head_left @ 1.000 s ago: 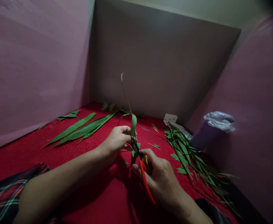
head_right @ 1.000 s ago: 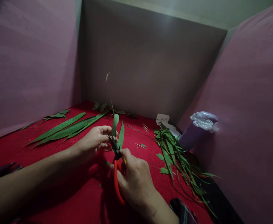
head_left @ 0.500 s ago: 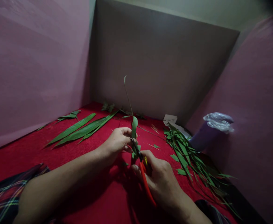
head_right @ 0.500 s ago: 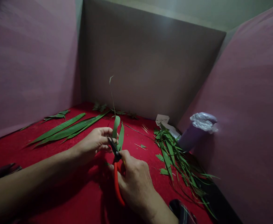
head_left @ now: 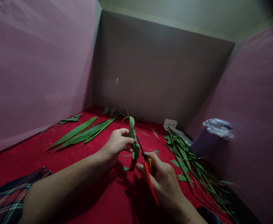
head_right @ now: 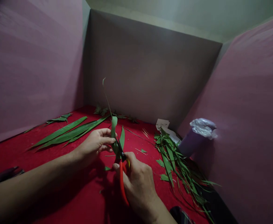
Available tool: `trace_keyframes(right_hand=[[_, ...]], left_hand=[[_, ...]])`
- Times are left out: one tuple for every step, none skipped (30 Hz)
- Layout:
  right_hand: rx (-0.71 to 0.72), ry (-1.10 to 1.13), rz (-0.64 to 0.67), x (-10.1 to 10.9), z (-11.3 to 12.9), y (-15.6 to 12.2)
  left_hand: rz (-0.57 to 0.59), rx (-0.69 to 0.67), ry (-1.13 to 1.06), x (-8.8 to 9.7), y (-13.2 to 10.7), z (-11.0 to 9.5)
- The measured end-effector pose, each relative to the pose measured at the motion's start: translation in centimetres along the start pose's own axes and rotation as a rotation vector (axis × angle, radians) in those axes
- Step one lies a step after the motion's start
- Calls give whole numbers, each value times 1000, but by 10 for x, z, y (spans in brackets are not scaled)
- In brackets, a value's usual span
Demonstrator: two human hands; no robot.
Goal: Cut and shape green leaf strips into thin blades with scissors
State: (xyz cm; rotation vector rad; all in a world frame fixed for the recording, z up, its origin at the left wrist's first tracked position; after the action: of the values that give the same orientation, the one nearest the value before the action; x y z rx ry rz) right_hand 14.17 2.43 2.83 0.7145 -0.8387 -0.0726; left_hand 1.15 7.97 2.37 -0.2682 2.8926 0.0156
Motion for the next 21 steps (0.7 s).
trace_keyframes(right_hand=[[-7, -5, -5, 0, -1, 0], [-11, -10, -7, 1, -2, 0], [-15, -13, -8, 1, -2, 0], [-16, -16, -7, 1, -3, 0], [-18, -18, -7, 0, -3, 0], [-19, -17, -2, 0, -2, 0], [-20, -14, 3, -1, -2, 0], [-22, -9, 10, -1, -2, -1], [-25, -5, 15, -2, -2, -1], [-27, -1, 19, -2, -3, -1], [-28, 2, 21, -3, -3, -1], [-27, 3, 22, -3, -3, -1], [-26, 3, 20, -3, -3, -1], [-24, 5, 21, -3, -4, -1], [-23, 7, 22, -4, -4, -1], [-24, 8, 23, -4, -4, -1], [-24, 7, 22, -4, -4, -1], [-24, 5, 20, -4, -4, -1], [-23, 2, 18, -3, -4, -1], [-24, -1, 16, -3, -4, -1], [-24, -4, 12, -2, -3, -1]], left_hand=[[-16, -5, -4, 2, 0, -2], [-30, -8, -6, 3, 0, -4], [-44, -12, -7, 4, 0, -5], [-56, -16, -5, 5, -1, -7], [-66, -21, -5, 6, -1, -9], [-73, -25, -4, 7, -1, -10], [-77, -29, -2, 8, -1, -11], [-79, -32, -3, 8, -1, -11], [-79, -33, -4, 8, 0, -10], [-77, -32, -5, 8, 0, -10], [-76, -31, -7, 8, 0, -9], [-77, -30, -10, 8, 1, -8], [-77, -31, -15, 8, 1, -7], [-79, -33, -22, 8, 1, -7], [-80, -35, -31, 7, 2, -7], [-79, -37, -40, 7, 2, -7], [-79, -40, -47, 7, 2, -7], [-79, -42, -54, 7, 2, -8], [-78, -45, -60, 7, 3, -8], [-78, -50, -65, 7, 3, -8], [-77, -56, -71, 7, 3, -9]])
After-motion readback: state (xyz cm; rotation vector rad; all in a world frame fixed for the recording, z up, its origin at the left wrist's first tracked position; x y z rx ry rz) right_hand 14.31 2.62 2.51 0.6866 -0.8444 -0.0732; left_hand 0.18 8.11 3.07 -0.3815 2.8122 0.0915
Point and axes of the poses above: each hand's wrist, its own y-axis towards the middle knuckle, its own x-axis out of the back of the hand, z = x × y, the point moved 10 cm from there along y, towards the middle knuckle, and after that the axes turned 12 degrees about -z, right-handed, at the moved point
